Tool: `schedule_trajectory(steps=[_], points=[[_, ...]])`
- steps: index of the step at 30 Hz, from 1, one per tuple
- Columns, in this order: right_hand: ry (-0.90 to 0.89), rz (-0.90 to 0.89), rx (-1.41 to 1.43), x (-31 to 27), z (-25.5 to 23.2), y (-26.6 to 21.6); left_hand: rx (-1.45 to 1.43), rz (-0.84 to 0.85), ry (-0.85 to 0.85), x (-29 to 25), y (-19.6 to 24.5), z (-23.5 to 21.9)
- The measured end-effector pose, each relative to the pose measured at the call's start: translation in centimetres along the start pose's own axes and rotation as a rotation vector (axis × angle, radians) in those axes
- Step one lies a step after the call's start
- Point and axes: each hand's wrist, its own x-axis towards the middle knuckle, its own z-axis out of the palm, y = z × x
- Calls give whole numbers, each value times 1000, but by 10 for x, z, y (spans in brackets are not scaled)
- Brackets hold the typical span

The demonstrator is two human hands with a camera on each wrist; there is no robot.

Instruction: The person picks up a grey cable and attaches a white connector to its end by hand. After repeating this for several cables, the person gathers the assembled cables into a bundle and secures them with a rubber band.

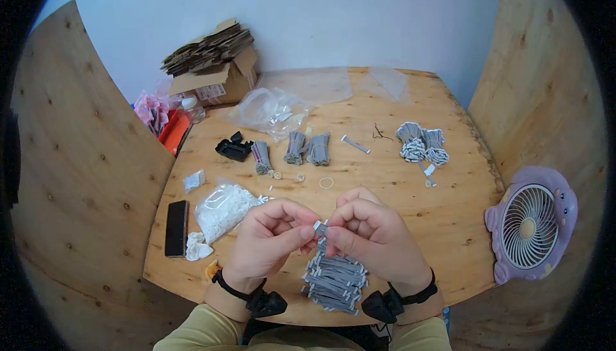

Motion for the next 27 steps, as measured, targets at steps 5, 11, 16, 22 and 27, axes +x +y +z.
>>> schedule_trajectory(steps=[5, 11, 16, 22, 27], points=[[-3, -60, 1, 0, 3, 4, -5, 24, 33, 0, -1, 0], [52, -83, -41, 0, 9, 9, 24, 50, 58, 0, -3, 0], [80, -123, -61, 2, 10, 14, 15, 61, 80, -1, -4, 2], [82, -90, -33, 2, 9, 11, 31, 88, 57, 0, -4, 2], [69, -88, -58, 2, 7, 10, 78, 90, 65, -1, -3, 3]])
